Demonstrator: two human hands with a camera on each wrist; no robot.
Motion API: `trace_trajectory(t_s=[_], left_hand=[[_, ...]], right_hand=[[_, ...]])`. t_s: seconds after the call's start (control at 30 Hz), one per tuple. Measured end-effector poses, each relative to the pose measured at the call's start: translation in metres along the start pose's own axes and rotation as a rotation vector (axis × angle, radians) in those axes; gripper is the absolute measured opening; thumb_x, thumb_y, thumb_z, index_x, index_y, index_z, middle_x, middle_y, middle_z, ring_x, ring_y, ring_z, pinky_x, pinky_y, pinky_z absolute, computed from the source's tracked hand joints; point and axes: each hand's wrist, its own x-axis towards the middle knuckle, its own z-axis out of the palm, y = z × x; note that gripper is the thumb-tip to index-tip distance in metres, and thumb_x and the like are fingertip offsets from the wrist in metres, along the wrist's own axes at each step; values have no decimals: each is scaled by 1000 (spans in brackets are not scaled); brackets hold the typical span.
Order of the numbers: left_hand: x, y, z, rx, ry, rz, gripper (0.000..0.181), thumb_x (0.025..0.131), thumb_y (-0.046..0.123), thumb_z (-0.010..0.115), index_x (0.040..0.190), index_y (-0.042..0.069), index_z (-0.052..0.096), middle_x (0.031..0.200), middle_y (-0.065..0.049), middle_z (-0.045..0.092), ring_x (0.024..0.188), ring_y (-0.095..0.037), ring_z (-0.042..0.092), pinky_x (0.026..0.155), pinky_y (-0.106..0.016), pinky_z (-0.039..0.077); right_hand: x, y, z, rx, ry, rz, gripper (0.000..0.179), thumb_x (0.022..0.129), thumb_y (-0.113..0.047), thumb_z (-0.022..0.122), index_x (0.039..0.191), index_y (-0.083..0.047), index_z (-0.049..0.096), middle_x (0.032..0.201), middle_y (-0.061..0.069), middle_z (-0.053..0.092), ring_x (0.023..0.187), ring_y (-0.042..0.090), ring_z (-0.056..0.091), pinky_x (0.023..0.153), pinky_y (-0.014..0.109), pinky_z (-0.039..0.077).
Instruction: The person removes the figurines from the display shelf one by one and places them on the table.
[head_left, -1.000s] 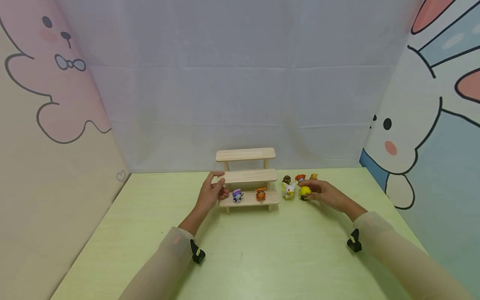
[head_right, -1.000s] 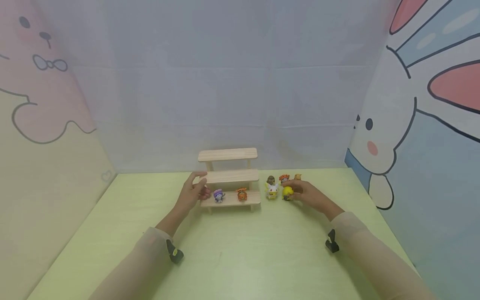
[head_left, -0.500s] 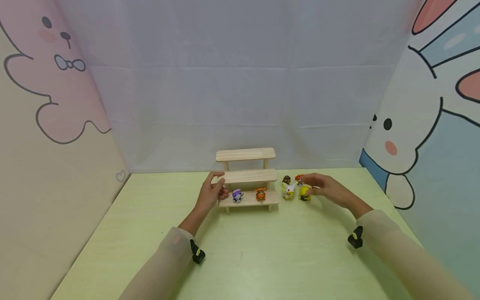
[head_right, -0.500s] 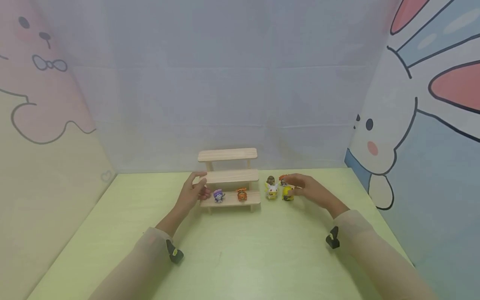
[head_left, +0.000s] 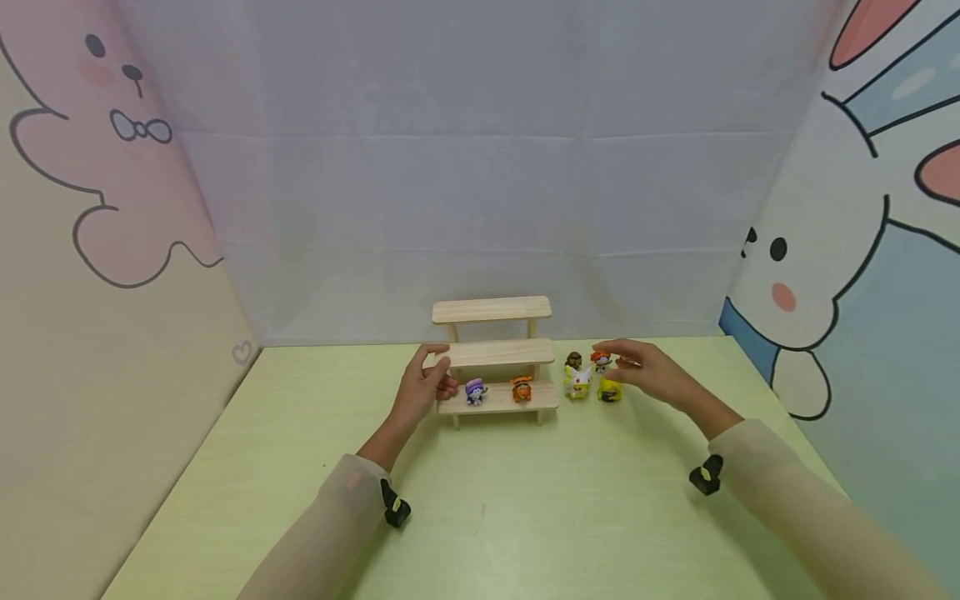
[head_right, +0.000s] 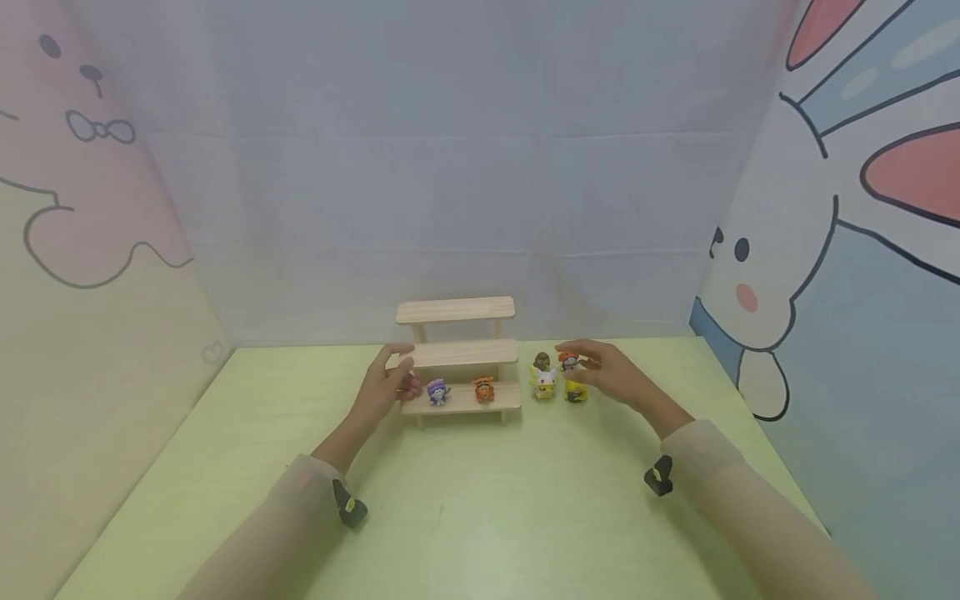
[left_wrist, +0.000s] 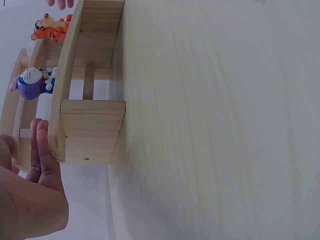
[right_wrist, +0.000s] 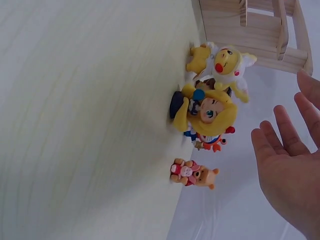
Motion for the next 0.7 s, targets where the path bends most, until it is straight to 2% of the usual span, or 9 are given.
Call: trace_trajectory(t_s=[0.23, 0.4, 0.53, 0.7], left_hand=[[0, 1, 0, 9, 2, 3, 37, 109, 23, 56, 145, 11, 54, 85, -25, 73, 68, -20, 72, 61, -24, 60], [0, -1, 0, 11, -2, 8, 38, 109, 23, 56, 145, 10, 54, 86, -27, 72, 69, -21, 72, 61, -24, 60], [1, -1, 0, 6, -2, 4, 38, 109, 23, 56, 145, 11, 54, 85, -26, 73, 68, -19, 72, 61, -24, 60], [2, -1, 0, -9, -9, -1, 38, 109, 21, 56, 145, 10, 53, 80, -21, 73, 66, -18, 71, 61, -24, 61]], right_hand=[[0, -18, 13, 40, -26, -71, 48, 103, -16, 65, 148, -4, 54, 153, 22, 47, 143, 49, 42, 111, 62, 43], [0, -28, 24, 56, -66, -113, 45, 104, -14, 64, 147, -3, 54, 153, 19, 49, 145, 42, 42, 117, 54, 39], [0, -33, 31, 75, -82, -117, 45, 104, -12, 64, 147, -3, 54, 152, 20, 50, 144, 41, 43, 117, 46, 42], [1, -36, 39, 134, -97, -114, 46, 102, -12, 67, 146, -7, 55, 152, 18, 51, 144, 40, 44, 114, 43, 45]])
